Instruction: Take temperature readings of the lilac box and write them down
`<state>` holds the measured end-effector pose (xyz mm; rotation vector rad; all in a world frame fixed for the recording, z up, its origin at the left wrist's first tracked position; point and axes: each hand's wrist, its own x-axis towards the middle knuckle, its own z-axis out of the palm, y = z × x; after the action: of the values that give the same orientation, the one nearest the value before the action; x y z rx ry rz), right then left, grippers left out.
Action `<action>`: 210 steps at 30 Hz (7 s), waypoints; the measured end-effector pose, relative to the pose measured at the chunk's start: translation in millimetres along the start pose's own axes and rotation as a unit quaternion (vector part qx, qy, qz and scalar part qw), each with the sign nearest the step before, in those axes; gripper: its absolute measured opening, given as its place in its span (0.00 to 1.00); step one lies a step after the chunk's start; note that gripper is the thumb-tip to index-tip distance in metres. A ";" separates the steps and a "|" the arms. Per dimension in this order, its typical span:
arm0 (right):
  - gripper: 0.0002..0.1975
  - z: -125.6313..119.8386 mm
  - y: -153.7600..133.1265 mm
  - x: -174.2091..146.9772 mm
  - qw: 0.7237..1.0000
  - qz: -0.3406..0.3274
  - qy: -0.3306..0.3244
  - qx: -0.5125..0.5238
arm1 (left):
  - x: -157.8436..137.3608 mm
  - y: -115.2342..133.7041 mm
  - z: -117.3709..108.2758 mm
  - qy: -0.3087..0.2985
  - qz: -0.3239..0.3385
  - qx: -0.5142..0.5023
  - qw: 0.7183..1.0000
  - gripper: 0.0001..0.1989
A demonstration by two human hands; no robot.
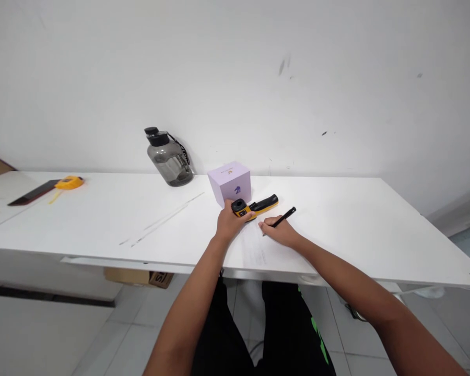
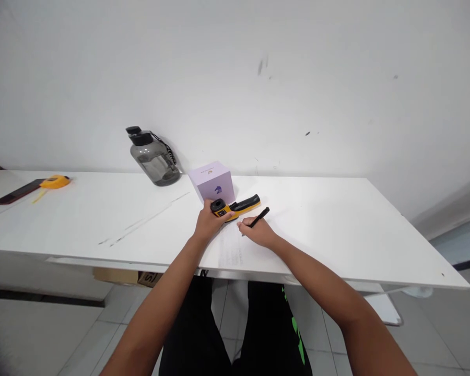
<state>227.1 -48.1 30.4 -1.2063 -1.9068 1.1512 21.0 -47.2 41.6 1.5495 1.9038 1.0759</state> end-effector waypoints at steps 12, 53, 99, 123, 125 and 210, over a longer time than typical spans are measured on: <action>0.19 -0.5 1.1 -0.4 1.000 -0.005 -0.003 -0.004 | -0.8 2.2 0.1 -0.004 0.000 -0.007 1.000 0.29; 0.20 1.5 5.8 2.0 1.000 -0.001 0.019 0.004 | 2.6 -1.8 3.3 0.000 0.011 0.010 1.000 0.28; 0.15 -61.9 37.4 28.7 0.902 0.115 0.282 -0.306 | 2.3 -6.0 2.8 -0.023 0.012 -0.005 1.000 0.27; 0.36 -1.3 10.5 16.1 0.919 -0.198 0.175 -0.294 | 15.3 -31.0 3.3 0.286 0.109 -0.138 0.942 0.41; 0.37 -0.8 5.1 10.0 0.955 -0.135 0.196 -0.176 | 23.3 -34.2 4.3 0.279 0.090 -0.115 0.949 0.45; 0.23 -9.1 -15.3 5.3 0.941 0.001 0.303 0.148 | 31.1 -42.0 5.1 0.072 0.028 -0.144 0.987 0.33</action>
<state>226.4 -43.3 48.3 -1.2118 -1.2236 0.8878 -8.4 -18.5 8.9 1.4002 1.7108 1.4522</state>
